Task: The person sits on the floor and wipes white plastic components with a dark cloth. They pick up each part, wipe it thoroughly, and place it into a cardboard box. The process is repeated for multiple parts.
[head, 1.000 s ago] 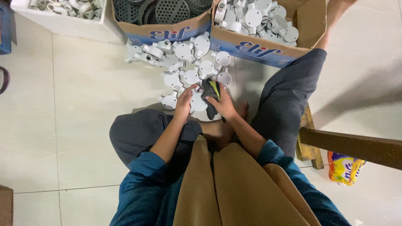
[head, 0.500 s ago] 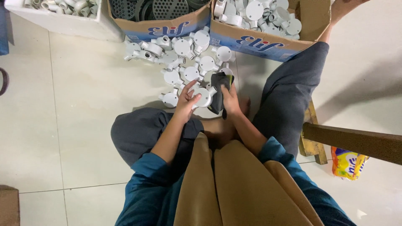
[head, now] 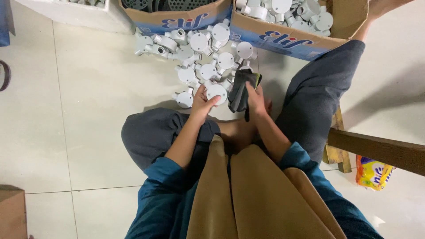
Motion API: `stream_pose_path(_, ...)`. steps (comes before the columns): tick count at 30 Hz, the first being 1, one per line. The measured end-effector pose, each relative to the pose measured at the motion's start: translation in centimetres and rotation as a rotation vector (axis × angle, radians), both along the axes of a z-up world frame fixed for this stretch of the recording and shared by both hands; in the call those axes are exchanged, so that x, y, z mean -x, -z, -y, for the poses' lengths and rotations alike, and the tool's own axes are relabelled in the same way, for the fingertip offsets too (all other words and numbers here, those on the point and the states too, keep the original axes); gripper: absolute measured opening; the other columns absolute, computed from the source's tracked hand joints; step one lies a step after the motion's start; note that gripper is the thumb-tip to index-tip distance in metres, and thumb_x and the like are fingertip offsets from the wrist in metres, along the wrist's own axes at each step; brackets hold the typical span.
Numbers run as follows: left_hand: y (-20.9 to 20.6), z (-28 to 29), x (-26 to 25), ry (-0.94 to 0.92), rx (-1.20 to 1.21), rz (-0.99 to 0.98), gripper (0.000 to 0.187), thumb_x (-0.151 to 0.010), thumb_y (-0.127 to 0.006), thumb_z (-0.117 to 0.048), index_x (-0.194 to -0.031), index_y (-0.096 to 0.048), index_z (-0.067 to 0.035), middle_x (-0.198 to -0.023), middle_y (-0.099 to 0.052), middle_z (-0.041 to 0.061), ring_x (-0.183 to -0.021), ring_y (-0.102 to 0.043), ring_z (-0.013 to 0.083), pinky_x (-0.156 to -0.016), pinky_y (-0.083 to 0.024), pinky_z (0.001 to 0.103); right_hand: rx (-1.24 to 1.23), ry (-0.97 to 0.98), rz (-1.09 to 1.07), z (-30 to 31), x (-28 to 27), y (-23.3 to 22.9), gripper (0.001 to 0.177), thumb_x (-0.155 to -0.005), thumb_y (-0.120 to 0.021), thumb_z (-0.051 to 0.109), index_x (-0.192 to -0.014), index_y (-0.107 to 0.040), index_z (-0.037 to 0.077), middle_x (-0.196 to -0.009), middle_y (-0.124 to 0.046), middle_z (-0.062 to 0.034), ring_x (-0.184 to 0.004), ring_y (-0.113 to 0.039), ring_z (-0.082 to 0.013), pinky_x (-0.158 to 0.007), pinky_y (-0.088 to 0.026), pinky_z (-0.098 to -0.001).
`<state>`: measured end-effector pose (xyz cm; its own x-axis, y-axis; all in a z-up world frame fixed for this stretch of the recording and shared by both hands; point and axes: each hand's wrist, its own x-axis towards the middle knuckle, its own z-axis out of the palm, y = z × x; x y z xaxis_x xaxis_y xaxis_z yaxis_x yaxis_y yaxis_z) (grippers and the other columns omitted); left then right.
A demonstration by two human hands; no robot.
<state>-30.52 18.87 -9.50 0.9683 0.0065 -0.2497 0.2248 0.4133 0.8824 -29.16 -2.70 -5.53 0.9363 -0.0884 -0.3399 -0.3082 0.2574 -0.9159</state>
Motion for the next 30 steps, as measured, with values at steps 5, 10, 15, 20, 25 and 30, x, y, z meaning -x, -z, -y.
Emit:
stream_pose_path(5,7.7,-1.6,-0.5,-0.153,-0.540,0.150,0.063,-0.063,-0.103,-0.027,-0.112,-0.070,-0.006,-0.096,-0.076,0.015,-0.097,-0.073,0.0243,-0.074,-0.060,0.039,0.185,-0.295,0.388,-0.3,-2.6,6.2,0.045,-0.104,-0.066,0.015,-0.145,-0.052,0.004,-0.133,-0.060,-0.0278,-0.125,-0.058,-0.0420,-0.101,-0.045,-0.0649)
stream_pose_path(10,-1.5,-0.3,0.1,-0.144,-0.590,0.277,0.044,-0.071,-0.094,-0.011,-0.109,-0.073,-0.006,-0.096,-0.075,0.019,-0.098,-0.072,0.0368,-0.078,-0.057,0.046,0.210,-0.179,0.368,-3.5,-3.3,-1.1,0.031,-0.086,-0.088,0.014,-0.108,-0.070,0.000,-0.097,-0.073,-0.0194,-0.092,-0.070,-0.0283,-0.081,-0.056,-0.0462)
stream_pose_path(15,-4.2,-0.3,-0.6,-0.046,-0.588,0.391,0.049,-0.063,-0.100,-0.012,-0.108,-0.080,-0.014,-0.102,-0.078,0.007,-0.105,-0.072,0.0274,-0.091,-0.056,0.038,-0.015,-0.001,-0.046,-2.2,-2.7,0.8,0.056,-0.084,-0.090,0.027,-0.124,-0.067,-0.005,-0.104,-0.073,-0.0230,-0.089,-0.073,-0.0331,-0.074,-0.058,-0.0542)
stream_pose_path(20,-5.8,0.3,-0.8,-0.051,-0.669,0.500,0.040,-0.072,-0.091,-0.003,-0.108,-0.080,-0.015,-0.106,-0.076,0.006,-0.105,-0.070,0.0292,-0.094,-0.052,0.041,0.016,-0.254,0.276,-1.0,-3.3,3.4,0.037,-0.086,-0.086,0.010,-0.117,-0.070,-0.005,-0.111,-0.072,-0.0258,-0.107,-0.067,-0.0330,-0.091,-0.054,-0.0537)
stream_pose_path(25,-5.0,-0.4,-0.4,-0.003,-0.496,0.321,0.054,-0.068,-0.096,-0.011,-0.115,-0.071,-0.008,-0.108,-0.068,0.013,-0.109,-0.062,0.0292,-0.098,-0.045,0.046,-0.005,-0.132,-0.137,-2.0,-2.8,2.3,0.105,-0.071,-0.100,0.032,-0.142,-0.040,-0.018,-0.126,-0.060,-0.0369,-0.118,-0.062,-0.0429,-0.092,-0.051,-0.0632)
stream_pose_path(30,-5.8,-0.8,-0.8,0.013,-0.111,0.162,0.034,-0.088,-0.084,-0.017,-0.107,-0.055,-0.013,-0.077,-0.070,0.000,-0.065,-0.067,0.0060,-0.056,-0.045,0.018,-0.041,-0.214,-0.284,-2.1,-0.6,2.1,0.098,-0.074,-0.097,0.035,-0.145,-0.047,-0.009,-0.132,-0.060,-0.0331,-0.118,-0.063,-0.0458,-0.091,-0.053,-0.0653)
